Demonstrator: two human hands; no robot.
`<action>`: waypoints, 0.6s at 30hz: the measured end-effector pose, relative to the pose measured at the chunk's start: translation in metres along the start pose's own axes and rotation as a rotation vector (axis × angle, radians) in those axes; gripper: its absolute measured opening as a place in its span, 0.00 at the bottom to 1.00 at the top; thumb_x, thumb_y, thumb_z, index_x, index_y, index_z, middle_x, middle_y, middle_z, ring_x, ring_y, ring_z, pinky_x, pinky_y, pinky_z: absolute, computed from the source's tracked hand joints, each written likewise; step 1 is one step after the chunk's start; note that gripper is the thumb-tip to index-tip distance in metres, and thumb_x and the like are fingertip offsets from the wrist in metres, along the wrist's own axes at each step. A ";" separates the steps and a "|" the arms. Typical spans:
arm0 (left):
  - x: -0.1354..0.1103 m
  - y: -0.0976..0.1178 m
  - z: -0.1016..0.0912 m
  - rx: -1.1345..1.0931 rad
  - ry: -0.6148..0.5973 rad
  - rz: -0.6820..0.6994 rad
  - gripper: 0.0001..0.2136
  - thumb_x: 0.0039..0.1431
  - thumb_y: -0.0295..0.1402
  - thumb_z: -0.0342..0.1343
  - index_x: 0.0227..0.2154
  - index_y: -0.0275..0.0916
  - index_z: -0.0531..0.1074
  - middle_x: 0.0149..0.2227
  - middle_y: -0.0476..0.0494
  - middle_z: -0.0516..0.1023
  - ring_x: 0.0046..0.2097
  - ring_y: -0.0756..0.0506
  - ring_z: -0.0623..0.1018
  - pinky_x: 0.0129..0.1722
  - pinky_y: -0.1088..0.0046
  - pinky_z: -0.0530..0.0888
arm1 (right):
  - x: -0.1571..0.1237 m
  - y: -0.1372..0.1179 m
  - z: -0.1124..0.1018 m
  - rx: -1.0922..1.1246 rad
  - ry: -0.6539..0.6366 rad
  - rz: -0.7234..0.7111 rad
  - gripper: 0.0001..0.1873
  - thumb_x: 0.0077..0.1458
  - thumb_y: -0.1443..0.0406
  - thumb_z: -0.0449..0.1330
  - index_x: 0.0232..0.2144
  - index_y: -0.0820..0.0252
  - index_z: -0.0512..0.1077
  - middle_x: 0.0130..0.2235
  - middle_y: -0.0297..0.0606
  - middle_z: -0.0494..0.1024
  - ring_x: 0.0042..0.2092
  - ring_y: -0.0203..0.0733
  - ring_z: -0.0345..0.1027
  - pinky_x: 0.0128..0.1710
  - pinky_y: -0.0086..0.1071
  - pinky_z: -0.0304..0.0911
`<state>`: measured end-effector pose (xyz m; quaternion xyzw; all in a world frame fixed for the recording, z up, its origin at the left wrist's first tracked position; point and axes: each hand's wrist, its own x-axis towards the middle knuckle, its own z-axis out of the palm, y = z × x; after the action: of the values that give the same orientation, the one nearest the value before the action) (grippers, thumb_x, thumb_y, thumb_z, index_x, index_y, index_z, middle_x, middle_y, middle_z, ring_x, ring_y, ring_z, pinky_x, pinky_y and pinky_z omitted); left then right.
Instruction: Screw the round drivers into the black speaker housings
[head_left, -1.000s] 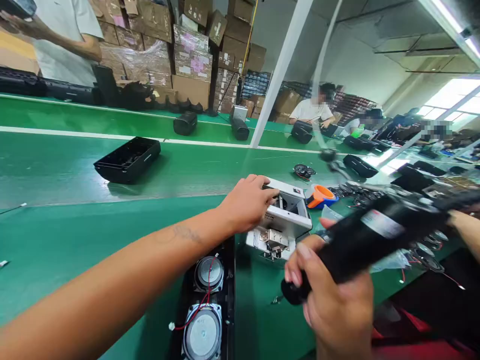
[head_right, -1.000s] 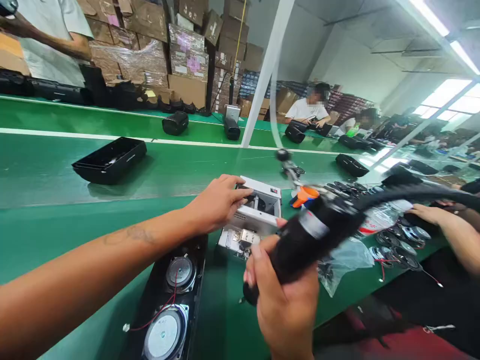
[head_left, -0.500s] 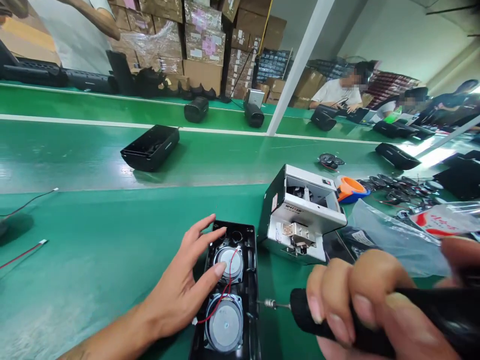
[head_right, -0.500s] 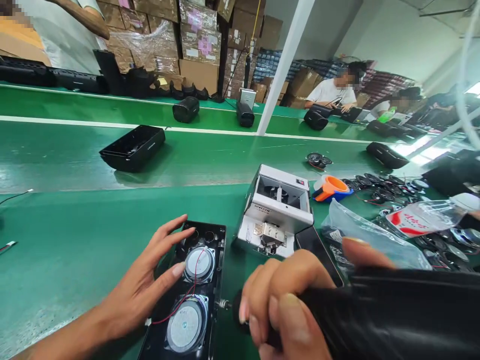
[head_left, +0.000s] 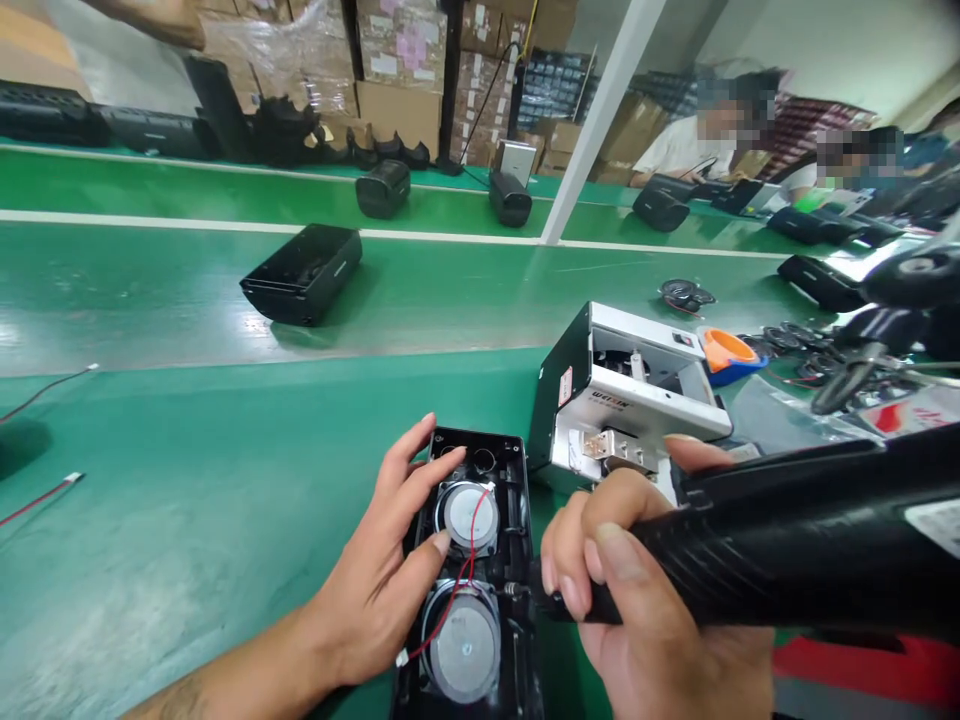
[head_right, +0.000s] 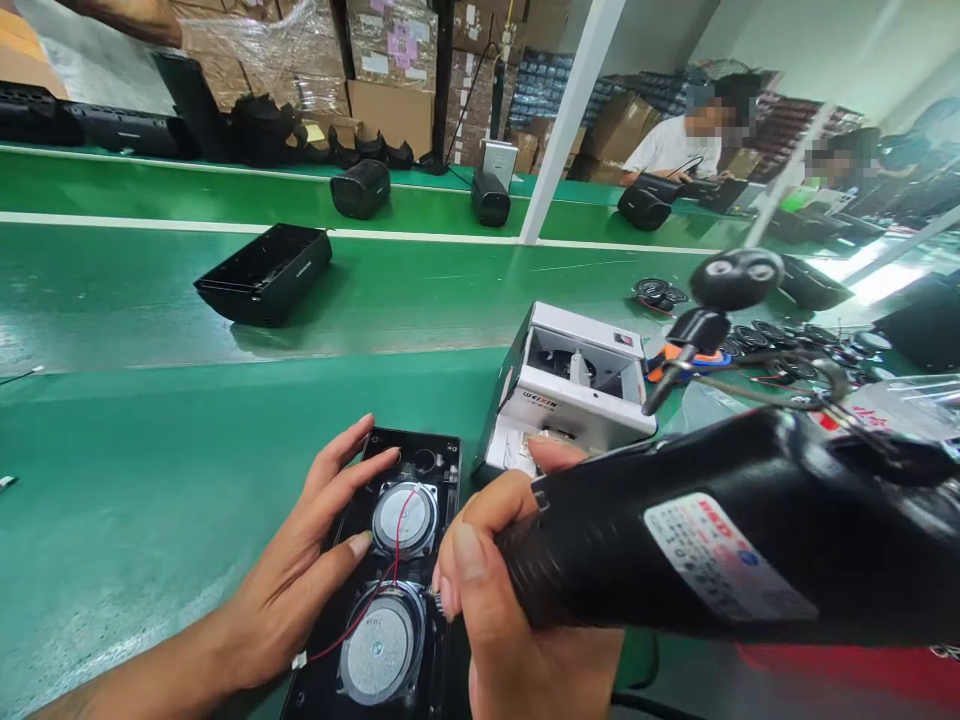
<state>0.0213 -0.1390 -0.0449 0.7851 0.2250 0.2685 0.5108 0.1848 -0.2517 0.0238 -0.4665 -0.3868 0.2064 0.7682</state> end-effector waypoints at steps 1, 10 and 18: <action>0.000 0.000 0.000 -0.001 0.004 0.000 0.24 0.80 0.37 0.48 0.74 0.61 0.59 0.81 0.52 0.38 0.81 0.35 0.42 0.80 0.38 0.49 | 0.000 0.001 0.000 -0.003 -0.004 -0.003 0.22 0.74 0.70 0.58 0.63 0.43 0.63 0.29 0.25 0.69 0.25 0.33 0.66 0.26 0.28 0.69; 0.000 0.006 0.004 0.006 0.014 -0.021 0.25 0.79 0.37 0.49 0.74 0.63 0.58 0.81 0.54 0.39 0.81 0.34 0.43 0.80 0.38 0.50 | -0.004 0.009 -0.002 -0.025 -0.078 0.007 0.21 0.74 0.69 0.58 0.63 0.43 0.61 0.31 0.26 0.69 0.27 0.34 0.65 0.27 0.29 0.68; 0.002 -0.007 0.004 0.083 0.020 -0.047 0.26 0.77 0.40 0.52 0.73 0.67 0.57 0.79 0.52 0.42 0.80 0.32 0.47 0.76 0.28 0.52 | -0.011 0.022 -0.009 -0.073 -0.103 -0.016 0.16 0.72 0.68 0.60 0.56 0.47 0.64 0.36 0.31 0.71 0.28 0.35 0.64 0.27 0.31 0.63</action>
<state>0.0249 -0.1385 -0.0522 0.7973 0.2593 0.2546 0.4819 0.1861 -0.2538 -0.0023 -0.4799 -0.4370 0.2096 0.7313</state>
